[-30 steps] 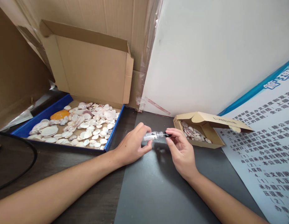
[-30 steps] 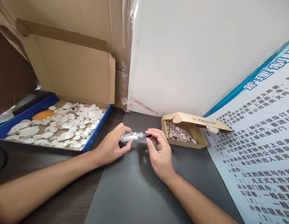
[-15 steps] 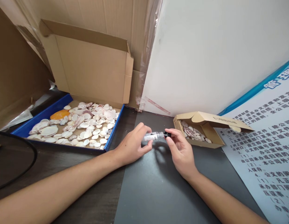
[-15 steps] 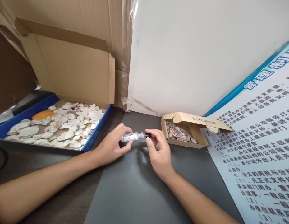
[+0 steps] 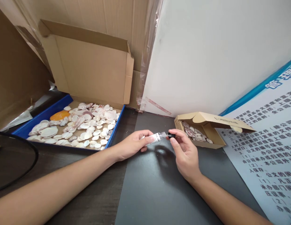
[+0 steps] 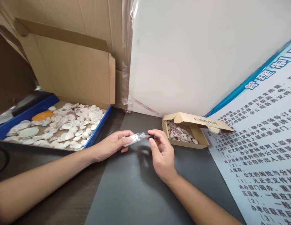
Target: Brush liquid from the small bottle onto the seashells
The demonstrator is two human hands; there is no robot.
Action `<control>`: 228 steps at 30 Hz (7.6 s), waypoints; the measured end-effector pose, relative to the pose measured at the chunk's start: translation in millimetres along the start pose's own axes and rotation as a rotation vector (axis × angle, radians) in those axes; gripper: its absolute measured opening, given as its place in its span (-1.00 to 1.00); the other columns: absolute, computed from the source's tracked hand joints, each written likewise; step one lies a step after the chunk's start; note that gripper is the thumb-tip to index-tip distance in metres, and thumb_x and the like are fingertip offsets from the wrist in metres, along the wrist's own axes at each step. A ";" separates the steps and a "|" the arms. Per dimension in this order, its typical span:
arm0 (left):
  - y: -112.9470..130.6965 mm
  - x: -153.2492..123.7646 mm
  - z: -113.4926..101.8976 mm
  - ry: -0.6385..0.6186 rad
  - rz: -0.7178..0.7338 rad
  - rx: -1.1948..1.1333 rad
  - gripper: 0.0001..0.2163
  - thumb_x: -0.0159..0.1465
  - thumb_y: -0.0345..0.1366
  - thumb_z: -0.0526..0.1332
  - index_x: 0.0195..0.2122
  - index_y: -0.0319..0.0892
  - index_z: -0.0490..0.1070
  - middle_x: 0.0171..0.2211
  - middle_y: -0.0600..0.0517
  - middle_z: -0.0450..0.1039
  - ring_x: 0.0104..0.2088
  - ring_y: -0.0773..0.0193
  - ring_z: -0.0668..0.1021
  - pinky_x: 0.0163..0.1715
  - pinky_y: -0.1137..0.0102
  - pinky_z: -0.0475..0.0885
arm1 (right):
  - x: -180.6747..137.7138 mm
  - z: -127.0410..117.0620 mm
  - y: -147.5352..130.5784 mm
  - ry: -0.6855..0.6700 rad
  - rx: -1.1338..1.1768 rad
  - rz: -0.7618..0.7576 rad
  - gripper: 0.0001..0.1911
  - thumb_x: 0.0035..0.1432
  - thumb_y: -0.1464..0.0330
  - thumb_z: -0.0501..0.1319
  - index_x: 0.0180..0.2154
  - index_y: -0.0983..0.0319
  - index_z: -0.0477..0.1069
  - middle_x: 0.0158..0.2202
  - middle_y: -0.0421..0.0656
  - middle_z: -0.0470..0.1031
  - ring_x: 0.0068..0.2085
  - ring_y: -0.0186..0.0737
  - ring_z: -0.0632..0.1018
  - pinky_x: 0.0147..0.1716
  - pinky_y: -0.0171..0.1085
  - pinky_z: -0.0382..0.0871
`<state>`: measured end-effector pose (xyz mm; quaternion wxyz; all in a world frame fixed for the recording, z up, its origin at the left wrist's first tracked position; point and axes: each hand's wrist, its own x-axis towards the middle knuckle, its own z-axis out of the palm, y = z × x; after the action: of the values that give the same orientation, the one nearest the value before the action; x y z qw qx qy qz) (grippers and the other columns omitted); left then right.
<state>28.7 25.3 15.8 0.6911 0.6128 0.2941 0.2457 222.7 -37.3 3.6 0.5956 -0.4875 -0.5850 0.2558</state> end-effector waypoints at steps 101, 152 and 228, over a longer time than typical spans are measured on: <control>-4.4 -41.5 1.1 0.143 -0.157 -0.035 -0.81 0.26 -0.22 0.23 -0.17 -0.15 0.28 -0.42 0.12 0.40 -0.40 0.33 0.50 -0.30 0.35 0.41 | -27.1 -7.3 -15.1 -0.456 -0.159 -0.140 -0.65 0.31 0.55 0.07 -0.03 0.10 0.47 -0.10 -0.04 0.50 -0.26 -0.19 0.59 -0.29 -0.22 0.54; -4.4 -47.3 2.9 0.100 -0.210 -0.198 -0.78 0.29 -0.30 0.25 -0.29 -0.12 0.15 -0.39 0.20 0.15 -0.45 0.45 0.24 -0.46 0.48 0.22 | -26.4 -9.3 -21.0 -0.602 -0.231 -0.138 -0.75 0.23 0.57 0.21 -0.07 0.22 0.40 -0.16 -0.09 0.55 -0.14 -0.25 0.60 -0.12 -0.33 0.48; -0.4 -44.9 0.6 0.157 -0.206 -0.237 -0.81 0.29 -0.26 0.27 -0.29 -0.15 0.24 -0.44 0.17 0.29 -0.43 0.41 0.40 -0.36 0.45 0.30 | -27.8 -7.3 -27.0 -0.475 -0.433 -0.200 -0.72 0.23 0.57 0.16 -0.07 0.21 0.47 -0.18 -0.06 0.50 -0.22 -0.21 0.57 -0.24 -0.26 0.51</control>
<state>-2.7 -6.5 20.2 0.7549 0.4728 0.3772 0.2537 217.3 -74.2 16.0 0.3472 -0.4696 -0.7932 0.1725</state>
